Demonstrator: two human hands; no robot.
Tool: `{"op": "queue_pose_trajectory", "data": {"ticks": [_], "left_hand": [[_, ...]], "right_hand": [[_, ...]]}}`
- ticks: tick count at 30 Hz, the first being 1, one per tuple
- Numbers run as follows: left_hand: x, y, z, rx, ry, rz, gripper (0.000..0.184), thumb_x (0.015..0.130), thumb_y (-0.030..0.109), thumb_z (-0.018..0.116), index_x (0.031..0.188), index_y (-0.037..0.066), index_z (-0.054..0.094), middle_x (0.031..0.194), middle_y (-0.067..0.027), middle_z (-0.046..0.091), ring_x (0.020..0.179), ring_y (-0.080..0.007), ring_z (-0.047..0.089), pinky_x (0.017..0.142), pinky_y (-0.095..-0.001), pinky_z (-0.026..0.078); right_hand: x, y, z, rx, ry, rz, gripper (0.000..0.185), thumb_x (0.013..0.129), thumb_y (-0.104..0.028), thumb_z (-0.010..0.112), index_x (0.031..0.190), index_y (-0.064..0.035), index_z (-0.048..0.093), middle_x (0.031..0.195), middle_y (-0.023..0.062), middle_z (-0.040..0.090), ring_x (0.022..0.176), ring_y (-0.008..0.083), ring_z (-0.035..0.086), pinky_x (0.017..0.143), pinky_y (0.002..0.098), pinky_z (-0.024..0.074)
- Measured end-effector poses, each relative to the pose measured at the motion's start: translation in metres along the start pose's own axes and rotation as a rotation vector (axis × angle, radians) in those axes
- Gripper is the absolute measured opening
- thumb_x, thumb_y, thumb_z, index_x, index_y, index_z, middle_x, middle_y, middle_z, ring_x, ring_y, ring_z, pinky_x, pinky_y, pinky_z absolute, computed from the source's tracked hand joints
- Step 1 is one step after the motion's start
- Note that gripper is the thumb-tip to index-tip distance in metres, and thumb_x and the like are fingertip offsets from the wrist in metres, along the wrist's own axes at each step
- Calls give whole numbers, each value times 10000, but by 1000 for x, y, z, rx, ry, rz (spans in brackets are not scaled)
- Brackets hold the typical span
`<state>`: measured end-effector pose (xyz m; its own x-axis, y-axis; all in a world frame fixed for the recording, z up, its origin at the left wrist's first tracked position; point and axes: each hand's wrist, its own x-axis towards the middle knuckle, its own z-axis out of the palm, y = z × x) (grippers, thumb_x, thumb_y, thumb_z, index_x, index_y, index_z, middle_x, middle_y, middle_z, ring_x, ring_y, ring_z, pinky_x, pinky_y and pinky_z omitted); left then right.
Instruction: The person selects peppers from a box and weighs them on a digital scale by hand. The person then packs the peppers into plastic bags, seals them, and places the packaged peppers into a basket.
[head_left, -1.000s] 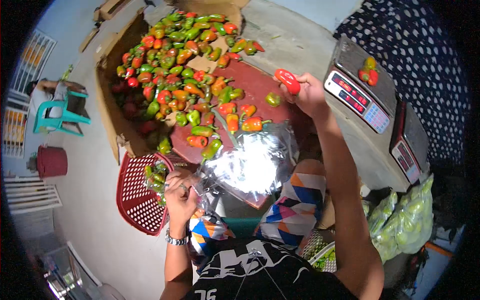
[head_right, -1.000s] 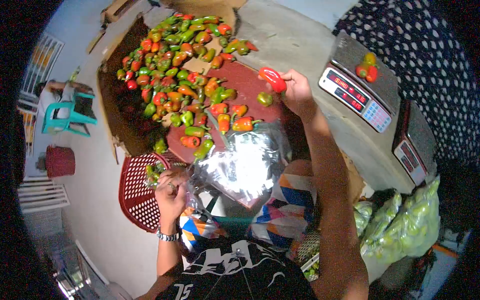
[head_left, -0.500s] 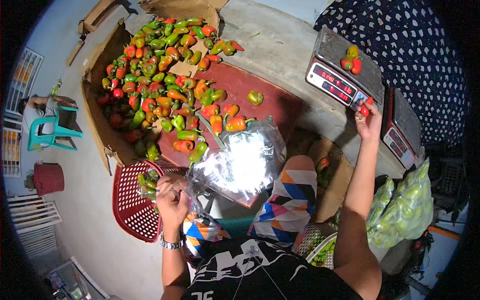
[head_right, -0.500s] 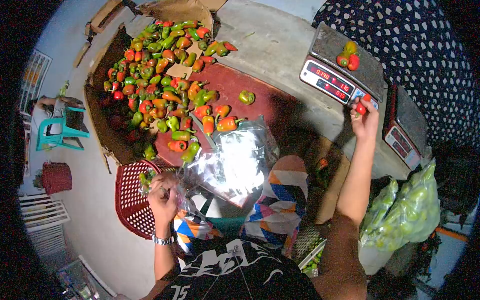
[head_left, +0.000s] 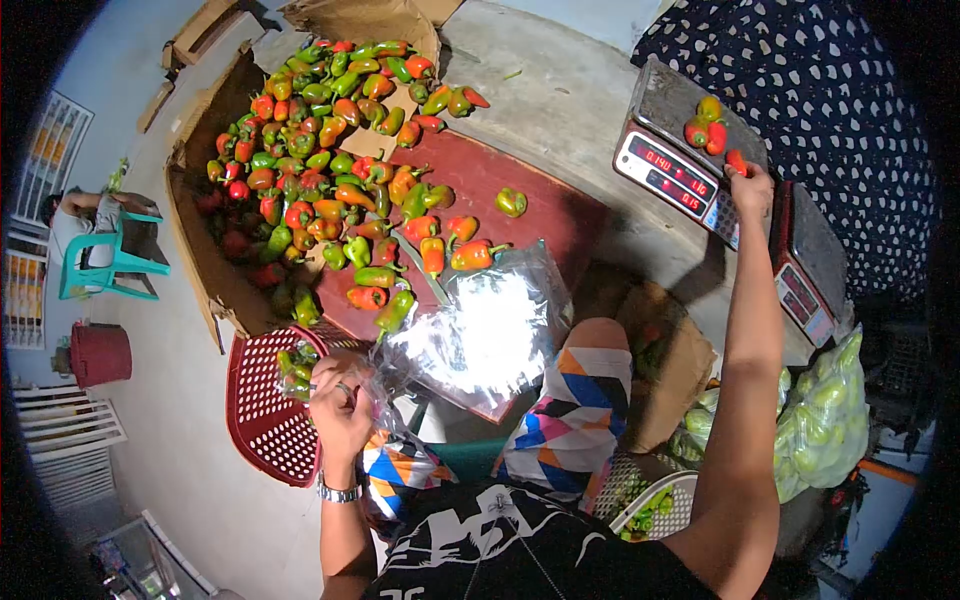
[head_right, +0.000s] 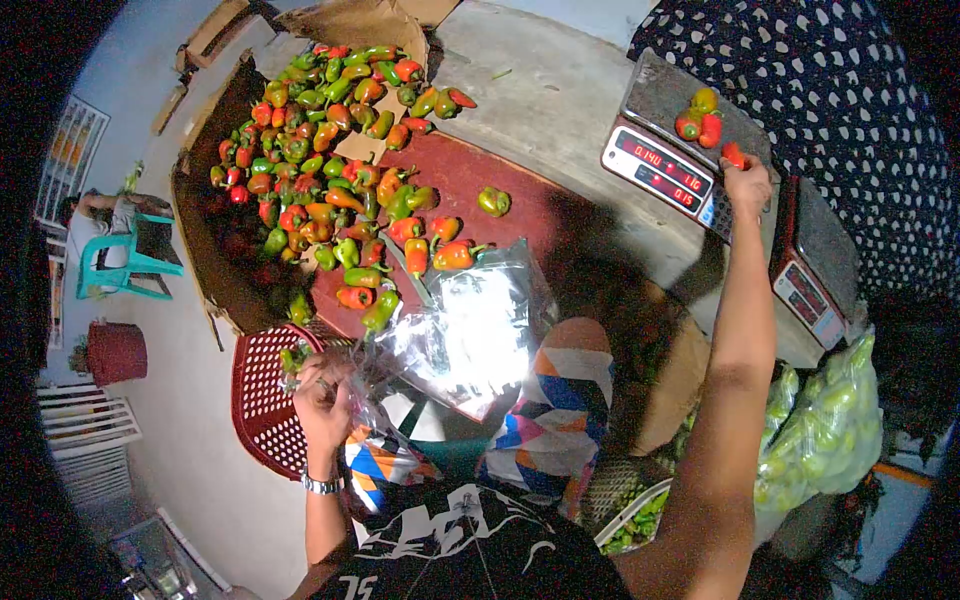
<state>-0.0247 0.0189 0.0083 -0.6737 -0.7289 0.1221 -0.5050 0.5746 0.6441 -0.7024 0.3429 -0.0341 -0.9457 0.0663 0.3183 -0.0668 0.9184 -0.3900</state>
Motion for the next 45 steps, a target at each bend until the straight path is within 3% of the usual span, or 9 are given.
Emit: {"op": "queue_pose_trajectory", "data": {"ticks": [5, 9, 17, 20, 24, 33, 39, 42, 45], "left_hand": [[0, -4, 0, 27, 3, 47, 184, 808, 39, 685, 965, 22, 778, 947, -163, 750, 901, -316, 694, 879, -381, 519], [1, -5, 1, 33, 2, 73, 179, 801, 34, 687, 954, 21, 779, 928, -159, 743, 913, -318, 688, 912, -384, 509], [1, 0, -2, 30, -23, 43, 153, 804, 15, 677, 924, 1, 771, 941, -157, 751, 1009, -325, 687, 999, -407, 480], [0, -4, 0, 28, 17, 76, 196, 812, 53, 681, 974, 38, 789, 930, -150, 753, 918, -313, 696, 912, -393, 505], [0, -6, 1, 45, 13, 73, 186, 820, 64, 689, 974, 44, 792, 947, -147, 762, 934, -308, 703, 918, -389, 506], [0, 2, 0, -14, 5, 5, 137, 811, 6, 684, 920, -1, 766, 924, -155, 748, 986, -314, 689, 998, -406, 474], [1, 1, 0, -9, 11, 24, 149, 811, 17, 691, 934, 9, 774, 930, -155, 749, 993, -315, 692, 990, -408, 481], [2, 0, 0, 3, 11, 39, 151, 816, 22, 691, 940, 12, 778, 934, -155, 752, 1000, -315, 691, 984, -413, 488], [3, 1, 0, 17, 3, 52, 155, 820, 25, 691, 945, 13, 781, 936, -155, 752, 1004, -314, 692, 979, -413, 494]], "right_hand": [[-11, -5, -11, 47, 25, -76, 740, 742, -493, 866, 1349, -117, 675, 1282, 231, 689, 1218, 375, 653, 1053, 439, 499], [-8, -7, -30, 10, -15, -61, 844, 752, -482, 847, 1460, -100, 592, 1430, 248, 582, 1336, 366, 571, 1114, 424, 453], [-3, -1, -27, 6, -57, -33, 837, 759, -490, 837, 1463, -114, 583, 1430, 255, 581, 1348, 377, 552, 1148, 428, 434], [2, 3, -20, -15, -60, -42, 834, 756, -498, 837, 1454, -113, 591, 1431, 245, 583, 1355, 372, 546, 1147, 428, 432], [-6, -7, -25, -23, -27, -58, 829, 748, -467, 828, 1445, -77, 605, 1402, 268, 607, 1321, 381, 580, 1131, 428, 436], [3, -5, -19, -38, -24, -82, 804, 748, -531, 844, 1412, -126, 640, 1412, 248, 606, 1339, 370, 561, 1146, 431, 423], [12, -6, -18, -16, -33, -72, 818, 806, -655, 744, 1427, -136, 625, 1407, 268, 598, 1335, 398, 557, 1150, 448, 413], [10, -20, -20, 58, 41, 5, 896, 823, -772, 645, 1466, -151, 590, 1435, 288, 563, 1367, 424, 520, 1168, 459, 391], [7, -45, -16, 67, -5, -78, 1039, 768, -876, 601, 1527, -172, 524, 1521, 299, 468, 1435, 452, 436, 1188, 511, 356]]}}
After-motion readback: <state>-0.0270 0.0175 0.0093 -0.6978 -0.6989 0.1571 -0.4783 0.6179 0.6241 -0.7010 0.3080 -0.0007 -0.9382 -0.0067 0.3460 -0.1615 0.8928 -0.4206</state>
